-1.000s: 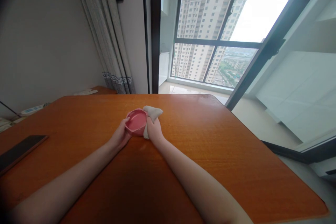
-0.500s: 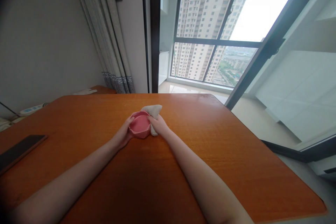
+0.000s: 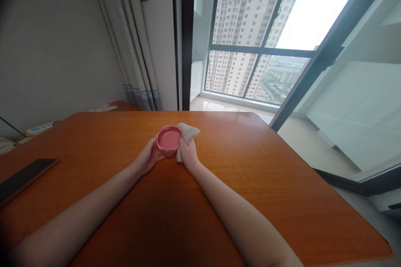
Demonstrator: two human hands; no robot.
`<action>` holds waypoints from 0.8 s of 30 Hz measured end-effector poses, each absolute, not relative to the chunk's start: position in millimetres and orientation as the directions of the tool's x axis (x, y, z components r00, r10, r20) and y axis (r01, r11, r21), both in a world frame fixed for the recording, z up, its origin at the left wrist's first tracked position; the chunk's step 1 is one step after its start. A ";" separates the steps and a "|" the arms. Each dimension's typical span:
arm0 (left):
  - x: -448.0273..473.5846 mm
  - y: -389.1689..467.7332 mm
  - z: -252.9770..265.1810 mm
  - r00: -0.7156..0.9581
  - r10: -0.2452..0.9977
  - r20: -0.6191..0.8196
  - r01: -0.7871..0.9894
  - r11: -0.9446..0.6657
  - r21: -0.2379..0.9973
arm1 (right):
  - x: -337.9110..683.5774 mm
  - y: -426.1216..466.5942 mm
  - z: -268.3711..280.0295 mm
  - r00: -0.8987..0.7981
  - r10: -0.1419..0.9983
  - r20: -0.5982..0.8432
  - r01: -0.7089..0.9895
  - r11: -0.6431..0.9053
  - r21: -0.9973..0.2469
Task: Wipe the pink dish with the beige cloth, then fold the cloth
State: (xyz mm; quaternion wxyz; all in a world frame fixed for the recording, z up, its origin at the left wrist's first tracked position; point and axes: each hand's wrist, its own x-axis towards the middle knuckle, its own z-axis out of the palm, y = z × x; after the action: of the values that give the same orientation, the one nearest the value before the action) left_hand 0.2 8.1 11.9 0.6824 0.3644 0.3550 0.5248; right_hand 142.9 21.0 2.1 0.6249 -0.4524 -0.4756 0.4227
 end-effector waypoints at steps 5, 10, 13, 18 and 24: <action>-0.6 11.5 5.6 0.195 0.977 -0.085 -0.386 0.157 0.909 | 152.7 25.2 4.1 0.061 0.975 0.212 -0.036 0.214 -0.976; 3.5 12.0 -5.3 -0.039 0.999 0.022 -0.471 -0.038 0.881 | 118.5 -1.6 -0.4 0.207 0.930 0.304 -0.076 0.325 -0.943; 5.6 9.2 -2.6 -0.026 0.996 0.090 -0.470 -0.092 0.878 | 114.5 -6.4 3.2 0.217 0.916 0.337 -0.088 0.362 -0.928; 0.4 12.3 2.3 0.019 0.999 0.051 -0.414 -0.039 0.910 | 142.7 13.7 13.5 0.190 0.939 0.285 -0.086 0.305 -0.948; -8.8 24.7 -12.0 -0.060 0.976 0.211 -0.202 -0.219 0.954 | 151.2 24.4 5.8 -0.061 0.965 0.255 0.024 0.257 -0.966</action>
State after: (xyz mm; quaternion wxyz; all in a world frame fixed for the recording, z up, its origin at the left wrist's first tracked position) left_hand -8.8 24.7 -12.0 0.4825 0.4870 0.3970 0.6103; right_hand 151.2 24.4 5.8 0.5379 -0.4247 -0.5824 0.4371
